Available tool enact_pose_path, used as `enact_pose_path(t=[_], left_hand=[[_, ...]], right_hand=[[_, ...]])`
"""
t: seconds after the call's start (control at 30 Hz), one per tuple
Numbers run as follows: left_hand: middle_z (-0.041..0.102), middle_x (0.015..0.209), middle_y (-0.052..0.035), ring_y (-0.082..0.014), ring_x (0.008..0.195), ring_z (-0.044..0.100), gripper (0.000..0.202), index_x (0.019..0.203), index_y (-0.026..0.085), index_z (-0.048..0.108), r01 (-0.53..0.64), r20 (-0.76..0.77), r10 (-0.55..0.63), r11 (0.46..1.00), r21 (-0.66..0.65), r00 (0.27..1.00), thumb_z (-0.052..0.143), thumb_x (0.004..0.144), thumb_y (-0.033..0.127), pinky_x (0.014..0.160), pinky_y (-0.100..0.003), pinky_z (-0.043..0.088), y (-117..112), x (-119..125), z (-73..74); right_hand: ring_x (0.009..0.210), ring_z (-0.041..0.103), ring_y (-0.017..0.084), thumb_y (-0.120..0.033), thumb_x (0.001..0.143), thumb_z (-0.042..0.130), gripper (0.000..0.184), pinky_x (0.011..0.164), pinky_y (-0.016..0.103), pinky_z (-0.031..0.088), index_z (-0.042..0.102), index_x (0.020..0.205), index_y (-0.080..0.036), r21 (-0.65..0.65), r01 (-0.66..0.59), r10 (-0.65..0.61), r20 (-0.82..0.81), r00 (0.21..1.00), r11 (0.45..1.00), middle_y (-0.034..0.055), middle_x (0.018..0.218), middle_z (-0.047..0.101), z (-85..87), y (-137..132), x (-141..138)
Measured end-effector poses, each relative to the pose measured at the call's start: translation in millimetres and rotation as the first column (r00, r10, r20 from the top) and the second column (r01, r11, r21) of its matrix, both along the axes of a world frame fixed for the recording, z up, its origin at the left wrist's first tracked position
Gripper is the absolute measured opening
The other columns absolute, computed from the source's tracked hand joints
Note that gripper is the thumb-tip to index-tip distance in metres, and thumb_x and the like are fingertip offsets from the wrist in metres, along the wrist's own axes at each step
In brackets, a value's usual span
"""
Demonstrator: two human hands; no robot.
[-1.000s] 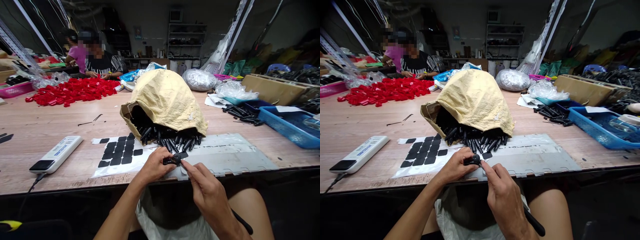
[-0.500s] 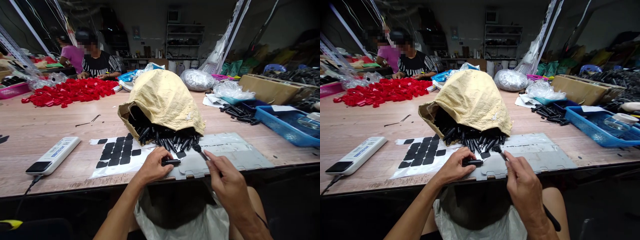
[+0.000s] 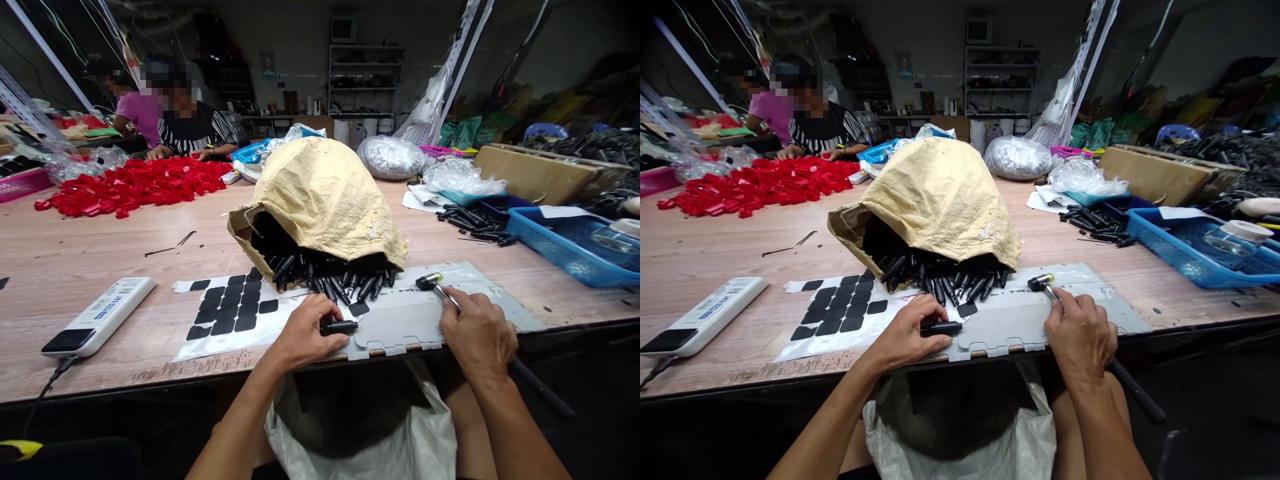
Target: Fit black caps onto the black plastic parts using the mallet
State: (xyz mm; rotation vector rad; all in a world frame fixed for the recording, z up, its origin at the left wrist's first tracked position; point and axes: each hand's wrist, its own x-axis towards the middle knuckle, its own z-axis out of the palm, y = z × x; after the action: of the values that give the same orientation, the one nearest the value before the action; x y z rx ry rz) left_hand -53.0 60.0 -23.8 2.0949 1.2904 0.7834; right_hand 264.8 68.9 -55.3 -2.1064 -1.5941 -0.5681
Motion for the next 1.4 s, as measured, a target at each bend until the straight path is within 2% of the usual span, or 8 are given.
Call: enact_pose_path(t=[0.2,0.37,0.47,0.67,0.93,1.1,1.27,1.4], left_hand=[[0.063,0.092,-0.0015,-0.0201,0.093,0.055,0.015,0.09,0.021,0.067,0.007,-0.025,-0.007,1.0,0.01,1.0,0.079,0.081,0.027,0.08,-0.031,0.042,-10.6,6.0,7.3],[0.069,0.099,0.0007,-0.0159,0.09,0.063,0.015,0.101,0.027,0.069,0.277,0.06,-0.271,0.944,-0.178,0.961,0.071,0.091,0.037,0.078,-0.026,0.045,-67.1,26.4,19.2],[0.073,0.103,-0.0002,-0.02,0.095,0.068,0.02,0.103,0.03,0.069,0.327,-0.072,-0.375,0.874,-0.359,0.924,0.072,0.088,0.042,0.082,-0.028,0.049,-94.0,36.2,-11.2],[0.074,0.113,-0.0229,-0.041,0.109,0.07,0.036,0.114,0.013,0.072,0.041,-0.563,-0.466,0.794,-0.607,0.683,0.067,0.079,0.016,0.091,-0.051,0.053,-100.9,51.0,-94.8],[0.073,0.119,-0.0224,-0.0386,0.112,0.07,0.046,0.126,0.015,0.067,0.062,-0.571,-0.508,0.78,-0.623,0.645,0.059,0.08,0.017,0.093,-0.054,0.052,-106.0,50.4,-104.4],[0.073,0.118,-0.0206,-0.0387,0.109,0.07,0.035,0.117,0.016,0.071,0.16,-0.524,-0.531,0.788,-0.594,0.666,0.065,0.083,0.024,0.089,-0.051,0.055,-103.9,46.7,-83.4],[0.076,0.103,-0.0026,-0.0224,0.091,0.072,0.019,0.109,0.03,0.071,0.428,-0.211,-0.536,0.81,-0.401,0.817,0.068,0.09,0.033,0.078,-0.029,0.053,-91.4,32.9,-6.4],[0.073,0.099,-0.0002,-0.0185,0.091,0.067,0.011,0.102,0.027,0.07,0.237,-0.169,-0.263,0.958,-0.159,0.95,0.061,0.095,0.027,0.078,-0.027,0.049,-48.9,14.3,42.2]], right_hand=[[0.078,0.042,0.02,-0.027,0.096,0.055,0.028,0.067,0.034,0.018,0.074,0.117,-0.023,0.028,-0.021,0.02,0.044,0.999,0.999,0.0074,0.091,0.061,-2.9,-0.5,0.2],[0.08,0.043,0.02,-0.027,0.098,0.053,0.029,0.067,0.034,0.018,0.072,0.119,-0.023,0.05,-0.032,0.029,0.069,0.997,0.998,0.0068,0.092,0.061,-4.1,-1.1,0.6],[0.08,0.043,0.02,-0.026,0.097,0.054,0.028,0.067,0.034,0.018,0.072,0.119,-0.022,0.053,-0.031,0.027,0.082,0.996,0.998,0.0067,0.091,0.06,-5.3,-0.6,0.6],[0.078,0.041,0.02,-0.027,0.097,0.054,0.029,0.067,0.034,0.018,0.071,0.119,-0.023,0.024,-0.029,0.027,0.082,0.996,0.999,0.0068,0.09,0.06,-4.4,-0.9,1.1],[0.078,0.042,0.02,-0.027,0.098,0.053,0.03,0.067,0.033,0.018,0.071,0.121,-0.023,0.044,-0.032,0.028,0.093,0.995,0.999,0.0072,0.091,0.059,-6.2,-1.5,1.7],[0.079,0.043,0.02,-0.028,0.1,0.051,0.03,0.066,0.033,0.018,0.071,0.122,-0.023,0.048,-0.034,0.029,0.104,0.994,0.998,0.0069,0.091,0.06,-6.8,-1.6,1.9],[0.077,0.041,0.02,-0.027,0.099,0.052,0.03,0.066,0.033,0.018,0.071,0.121,-0.023,0.055,-0.04,0.033,0.113,0.993,0.998,0.0071,0.091,0.06,-7.5,-1.3,2.8],[0.077,0.039,0.019,-0.027,0.099,0.052,0.029,0.066,0.034,0.018,0.071,0.121,-0.023,0.063,-0.043,0.036,0.104,0.994,0.997,0.0069,0.09,0.06,-8.5,-0.9,2.9]])
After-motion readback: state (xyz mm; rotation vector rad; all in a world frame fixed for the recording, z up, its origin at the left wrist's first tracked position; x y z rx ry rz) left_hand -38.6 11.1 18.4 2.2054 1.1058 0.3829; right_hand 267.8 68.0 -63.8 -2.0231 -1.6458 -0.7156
